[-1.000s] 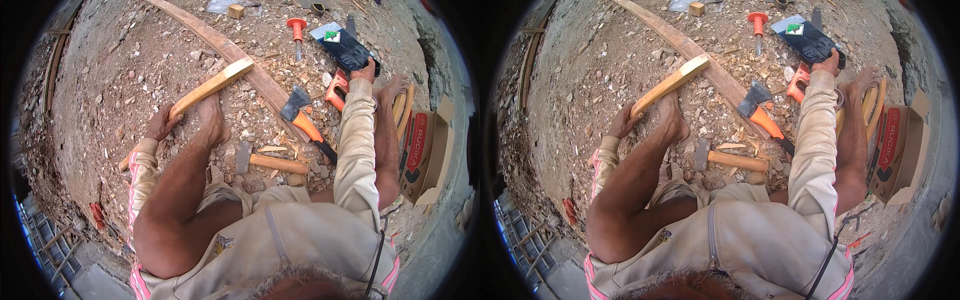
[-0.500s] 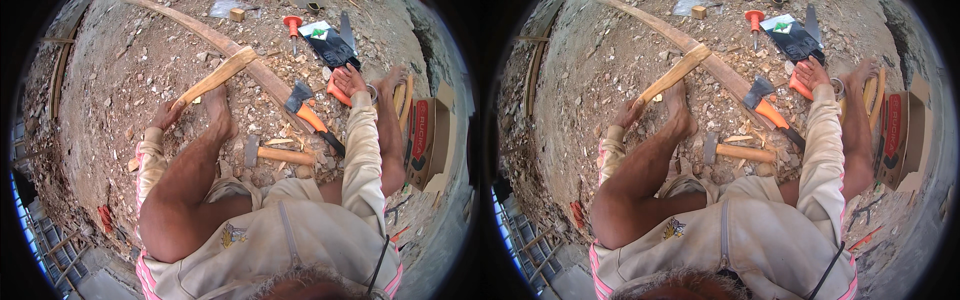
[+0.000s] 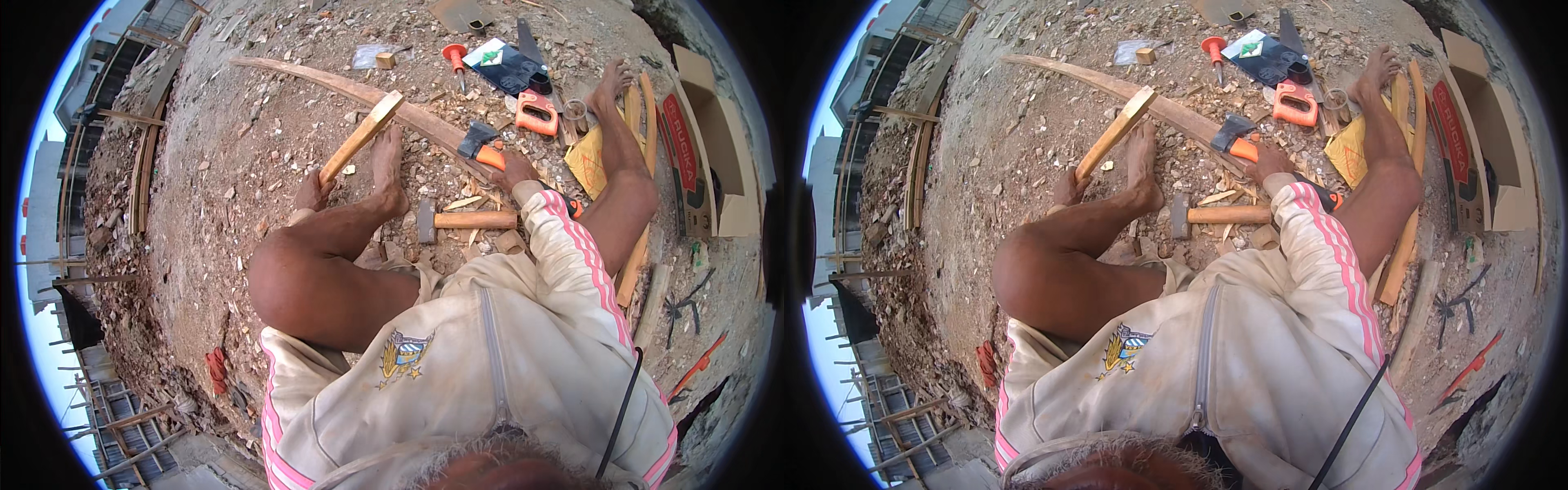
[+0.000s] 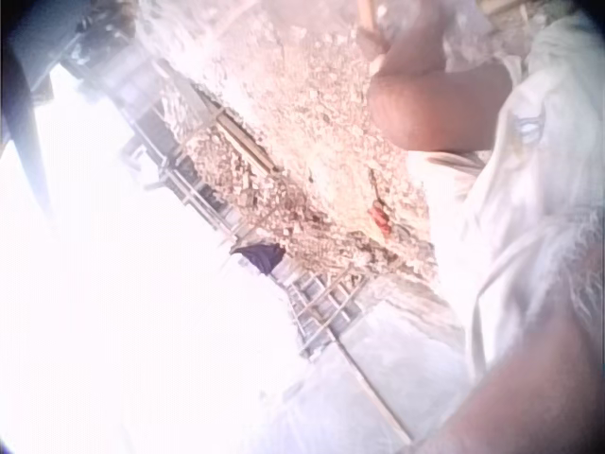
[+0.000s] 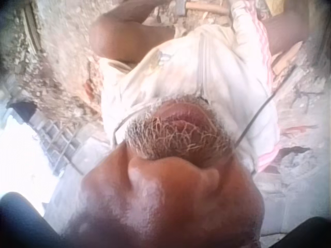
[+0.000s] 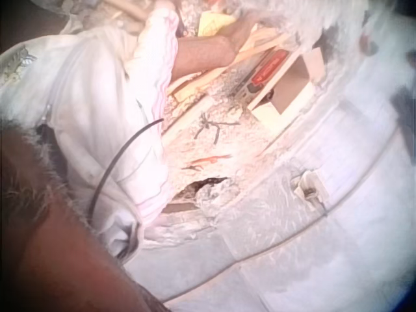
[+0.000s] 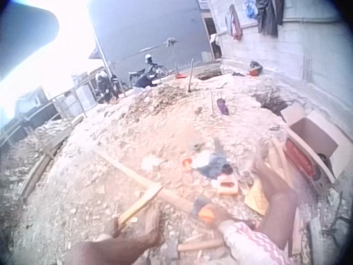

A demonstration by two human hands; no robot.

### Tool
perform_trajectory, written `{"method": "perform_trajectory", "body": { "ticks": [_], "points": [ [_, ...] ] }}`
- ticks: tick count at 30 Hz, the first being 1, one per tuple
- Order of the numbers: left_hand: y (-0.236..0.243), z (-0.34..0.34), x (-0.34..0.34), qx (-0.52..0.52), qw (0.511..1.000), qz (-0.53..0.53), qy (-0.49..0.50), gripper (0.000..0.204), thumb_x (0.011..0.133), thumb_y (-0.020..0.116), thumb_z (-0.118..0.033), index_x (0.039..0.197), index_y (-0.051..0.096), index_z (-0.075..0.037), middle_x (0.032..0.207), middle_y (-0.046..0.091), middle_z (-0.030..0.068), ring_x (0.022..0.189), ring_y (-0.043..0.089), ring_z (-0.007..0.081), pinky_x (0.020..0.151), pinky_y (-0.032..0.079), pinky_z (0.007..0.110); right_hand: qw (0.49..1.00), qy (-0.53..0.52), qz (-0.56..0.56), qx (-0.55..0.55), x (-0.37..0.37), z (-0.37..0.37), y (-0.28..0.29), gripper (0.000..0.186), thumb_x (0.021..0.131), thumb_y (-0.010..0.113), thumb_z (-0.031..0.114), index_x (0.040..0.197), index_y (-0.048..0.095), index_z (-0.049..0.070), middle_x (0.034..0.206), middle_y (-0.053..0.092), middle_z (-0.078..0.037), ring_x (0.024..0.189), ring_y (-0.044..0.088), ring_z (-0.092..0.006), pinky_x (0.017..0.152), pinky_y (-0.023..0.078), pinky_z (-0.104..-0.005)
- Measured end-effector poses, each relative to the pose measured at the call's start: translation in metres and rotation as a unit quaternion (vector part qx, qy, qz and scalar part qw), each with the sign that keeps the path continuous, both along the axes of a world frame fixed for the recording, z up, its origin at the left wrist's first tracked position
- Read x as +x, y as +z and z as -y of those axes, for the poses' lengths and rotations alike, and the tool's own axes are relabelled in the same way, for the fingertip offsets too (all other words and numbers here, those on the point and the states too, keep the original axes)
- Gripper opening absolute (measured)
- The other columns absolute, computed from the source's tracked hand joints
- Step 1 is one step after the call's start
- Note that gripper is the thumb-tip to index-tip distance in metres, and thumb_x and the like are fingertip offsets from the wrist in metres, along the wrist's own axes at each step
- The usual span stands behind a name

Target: The person sits on the ground and uses a small axe to shape a piece of wood. They repeatedly strike the wood to remove shavings and refine its form, occasionally pausing to inspect the progress. The person also uses a hammer to tap the axe head, likely to adjust its fit on the handle.

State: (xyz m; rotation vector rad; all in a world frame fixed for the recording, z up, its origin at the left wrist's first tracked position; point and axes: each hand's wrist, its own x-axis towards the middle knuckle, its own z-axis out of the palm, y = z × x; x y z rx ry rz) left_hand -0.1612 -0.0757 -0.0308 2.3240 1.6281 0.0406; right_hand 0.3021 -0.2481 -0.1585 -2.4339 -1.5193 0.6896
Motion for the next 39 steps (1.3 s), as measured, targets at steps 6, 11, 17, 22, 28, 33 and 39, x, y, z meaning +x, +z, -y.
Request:
{"method": "perform_trajectory", "body": {
  "ticks": [6, 11, 17, 22, 28, 33, 39],
  "points": [
    [-0.002, 0.035, -0.007, 0.005, 1.000, 0.021, -0.021, 0.053, 0.084, 0.071, -0.056, 0.106, 0.065, -0.009, 0.088, 0.069, 0.0174, 0.084, 0.068, 0.0393, 0.072, 0.051, 0.047, 0.998, -0.051, -0.017, 0.021, -0.004, 0.010, 0.015, 0.059, 0.077, 0.080, 0.036, 0.128, 0.061, 0.013, 0.120, 0.060, -0.022, 0.107, 0.064, -0.0406, 0.096, 0.051, -0.0482],
    [-0.019, 0.033, 0.001, -0.008, 0.996, 0.059, -0.065, 0.050, 0.084, 0.071, -0.055, 0.104, 0.064, -0.010, 0.086, 0.069, 0.0173, 0.082, 0.067, 0.0388, 0.071, 0.051, 0.047, 0.993, -0.013, -0.033, 0.113, 0.008, 0.022, 0.009, 0.045, 0.081, 0.077, 0.031, 0.118, 0.065, 0.009, 0.103, 0.063, -0.022, 0.098, 0.065, -0.0429, 0.088, 0.051, -0.0487],
    [-0.064, 0.013, 0.015, -0.023, 0.988, 0.100, -0.118, 0.046, 0.083, 0.072, -0.053, 0.101, 0.064, -0.011, 0.084, 0.068, 0.0172, 0.079, 0.067, 0.0382, 0.069, 0.051, 0.046, 0.944, -0.030, -0.248, 0.214, 0.027, -0.008, 0.067, 0.035, 0.094, 0.066, 0.031, 0.118, 0.061, 0.005, 0.080, 0.061, -0.011, 0.075, 0.065, -0.0281, 0.070, 0.053, -0.0407],
    [-0.099, 0.008, 0.051, -0.040, 0.993, 0.055, -0.100, 0.038, 0.083, 0.073, -0.046, 0.097, 0.062, -0.013, 0.081, 0.067, 0.0156, 0.075, 0.067, 0.0366, 0.065, 0.051, 0.044, 0.689, -0.147, -0.627, 0.333, 0.015, -0.014, 0.159, 0.035, 0.102, 0.059, 0.035, 0.122, 0.052, 0.006, 0.076, 0.055, -0.002, 0.058, 0.055, -0.0096, 0.049, 0.046, -0.0272],
    [-0.100, 0.016, 0.060, 0.032, 0.997, -0.004, -0.067, 0.033, 0.078, 0.078, -0.041, 0.088, 0.062, -0.015, 0.077, 0.068, 0.0129, 0.072, 0.068, 0.0349, 0.060, 0.054, 0.045, 0.666, -0.254, -0.661, 0.236, -0.009, -0.033, 0.114, 0.023, 0.101, 0.063, 0.029, 0.109, 0.050, 0.011, 0.072, 0.052, 0.001, 0.049, 0.049, -0.0074, 0.043, 0.043, -0.0240],
    [-0.107, 0.013, 0.057, 0.000, 0.998, -0.043, -0.050, 0.036, 0.075, 0.082, -0.039, 0.096, 0.066, -0.013, 0.083, 0.070, 0.0129, 0.074, 0.070, 0.0336, 0.065, 0.056, 0.044, 0.731, -0.238, -0.638, 0.051, -0.022, -0.039, 0.073, 0.022, 0.099, 0.065, 0.026, 0.106, 0.051, 0.011, 0.069, 0.051, 0.002, 0.047, 0.048, -0.0063, 0.041, 0.042, -0.0242],
    [-0.105, 0.012, 0.059, -0.014, 0.999, -0.006, -0.039, 0.034, 0.074, 0.083, -0.035, 0.094, 0.067, -0.013, 0.080, 0.070, 0.0133, 0.071, 0.069, 0.0331, 0.064, 0.056, 0.043, 0.690, -0.299, -0.611, 0.248, 0.020, -0.068, 0.109, 0.018, 0.097, 0.068, 0.017, 0.097, 0.051, 0.010, 0.067, 0.050, 0.003, 0.045, 0.047, -0.0058, 0.040, 0.041, -0.0236]
  ]
}}
